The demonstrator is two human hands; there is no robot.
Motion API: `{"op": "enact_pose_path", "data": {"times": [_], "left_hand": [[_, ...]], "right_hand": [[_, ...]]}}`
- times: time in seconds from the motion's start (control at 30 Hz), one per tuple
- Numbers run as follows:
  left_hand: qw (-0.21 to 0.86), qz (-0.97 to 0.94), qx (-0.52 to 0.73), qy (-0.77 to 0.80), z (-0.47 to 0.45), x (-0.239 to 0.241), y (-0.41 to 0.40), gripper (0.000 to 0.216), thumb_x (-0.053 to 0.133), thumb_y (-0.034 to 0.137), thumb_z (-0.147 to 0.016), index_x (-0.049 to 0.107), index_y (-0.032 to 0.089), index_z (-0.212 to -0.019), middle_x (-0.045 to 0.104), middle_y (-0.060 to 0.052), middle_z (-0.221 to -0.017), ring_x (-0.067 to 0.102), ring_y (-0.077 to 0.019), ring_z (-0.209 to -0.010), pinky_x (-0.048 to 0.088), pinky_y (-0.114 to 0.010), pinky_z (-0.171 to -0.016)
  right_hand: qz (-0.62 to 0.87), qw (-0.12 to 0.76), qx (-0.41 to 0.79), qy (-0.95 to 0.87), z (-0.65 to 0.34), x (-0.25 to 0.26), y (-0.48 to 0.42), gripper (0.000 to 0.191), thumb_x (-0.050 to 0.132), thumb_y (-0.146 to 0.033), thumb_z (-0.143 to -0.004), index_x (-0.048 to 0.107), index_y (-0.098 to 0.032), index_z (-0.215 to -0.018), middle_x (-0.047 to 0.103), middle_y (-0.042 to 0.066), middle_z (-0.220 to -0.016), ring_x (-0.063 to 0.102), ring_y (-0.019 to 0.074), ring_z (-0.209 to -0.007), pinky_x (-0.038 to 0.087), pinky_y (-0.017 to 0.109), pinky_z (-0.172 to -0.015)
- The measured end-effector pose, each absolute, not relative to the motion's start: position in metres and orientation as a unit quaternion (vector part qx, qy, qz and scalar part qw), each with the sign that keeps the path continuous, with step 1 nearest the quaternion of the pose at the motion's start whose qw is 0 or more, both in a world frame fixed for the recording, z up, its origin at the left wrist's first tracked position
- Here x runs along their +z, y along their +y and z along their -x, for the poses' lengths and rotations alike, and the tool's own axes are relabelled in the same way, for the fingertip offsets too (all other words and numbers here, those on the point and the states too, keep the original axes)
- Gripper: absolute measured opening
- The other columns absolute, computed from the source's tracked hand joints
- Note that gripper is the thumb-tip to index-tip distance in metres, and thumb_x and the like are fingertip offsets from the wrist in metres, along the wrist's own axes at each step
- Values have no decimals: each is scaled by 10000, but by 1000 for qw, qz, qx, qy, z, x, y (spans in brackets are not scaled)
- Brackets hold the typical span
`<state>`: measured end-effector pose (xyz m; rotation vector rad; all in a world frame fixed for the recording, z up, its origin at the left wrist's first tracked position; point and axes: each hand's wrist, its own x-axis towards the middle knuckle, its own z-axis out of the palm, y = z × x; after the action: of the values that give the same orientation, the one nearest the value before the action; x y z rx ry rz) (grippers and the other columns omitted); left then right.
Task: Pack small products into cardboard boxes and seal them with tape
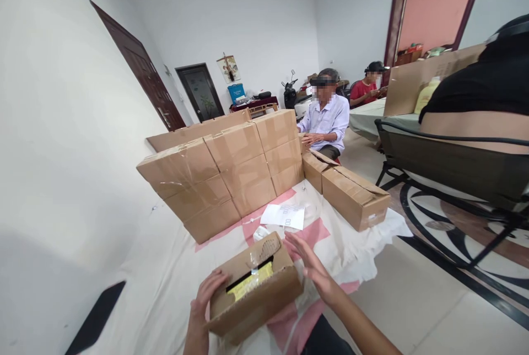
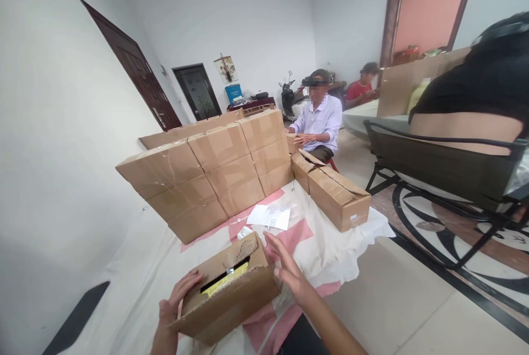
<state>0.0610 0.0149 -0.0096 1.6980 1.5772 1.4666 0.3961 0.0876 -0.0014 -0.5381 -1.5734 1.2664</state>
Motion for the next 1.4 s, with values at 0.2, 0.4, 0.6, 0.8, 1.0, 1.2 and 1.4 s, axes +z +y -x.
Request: {"op": "enact_pose_path", "data": {"times": [0.2, 0.4, 0.6, 0.8, 1.0, 1.2, 1.4], "left_hand": [[224, -569, 537, 581, -76, -13, 8, 681, 418, 738, -897, 623, 238, -1313, 667, -106, -1298, 546, -348, -1309, 372, -582, -1175], [160, -638, 460, 597, -76, -7, 1, 383, 462, 430, -960, 635, 284, -1269, 638, -77, -1367, 472, -310, -1403, 334, -559, -1194], [-31, -764, 193, 615, -116, 32, -1, 480, 458, 322, -970, 520, 369, -1443, 581, -44, -1463, 506, -305, -1380, 182, -649, -1209], [-118, -774, 108, 613, -128, 30, -6, 611, 532, 393, -952, 364, 378, -1539, 403, -29, -1599, 382, -317, -1474, 299, -600, -1177], [-99, -730, 172, 655, -69, -1, -42, 647, 459, 388, -990, 211, 387, -1587, 294, -58, -1653, 290, -328, -1519, 403, -605, -1108], [-68, -712, 172, 678, -70, 2, -44, 638, 465, 376, -994, 215, 411, -1580, 267, -63, -1663, 271, -350, -1523, 405, -649, -1089], [-101, -686, 173, 699, -97, 9, -48, 619, 454, 332, -1007, 234, 373, -1585, 308, -77, -1649, 260, -326, -1530, 334, -630, -1153]], "right_hand": [[358, 523, 541, -553, -362, -9, 85, 619, 579, -485, -930, 373, -308, -1486, 449, 132, -1544, 431, 291, -1433, 351, 526, -1170], [398, 537, 486, -563, -344, 3, 91, 503, 485, -310, -898, 469, -262, -1398, 497, 105, -1485, 452, 278, -1393, 410, 479, -1141], [392, 574, 417, -585, -336, 3, 86, 499, 459, -206, -854, 520, -214, -1350, 545, 113, -1371, 489, 251, -1322, 386, 429, -1147], [341, 547, 495, -583, -343, -2, 86, 499, 503, -279, -909, 499, -268, -1408, 548, 79, -1391, 508, 247, -1303, 399, 402, -1106], [429, 489, 509, -564, -358, -14, 144, 282, 477, -344, -895, 634, -207, -1084, 660, 78, -1159, 613, 234, -1075, 457, 368, -975], [476, 343, 511, -628, -332, -15, 204, 137, 542, -264, -821, 603, -180, -731, 661, 25, -795, 598, 192, -805, 454, 287, -763], [519, 236, 527, -630, -319, -7, 224, 197, 565, -273, -823, 565, -159, -662, 612, 32, -630, 537, 145, -568, 341, 243, -515]]}}
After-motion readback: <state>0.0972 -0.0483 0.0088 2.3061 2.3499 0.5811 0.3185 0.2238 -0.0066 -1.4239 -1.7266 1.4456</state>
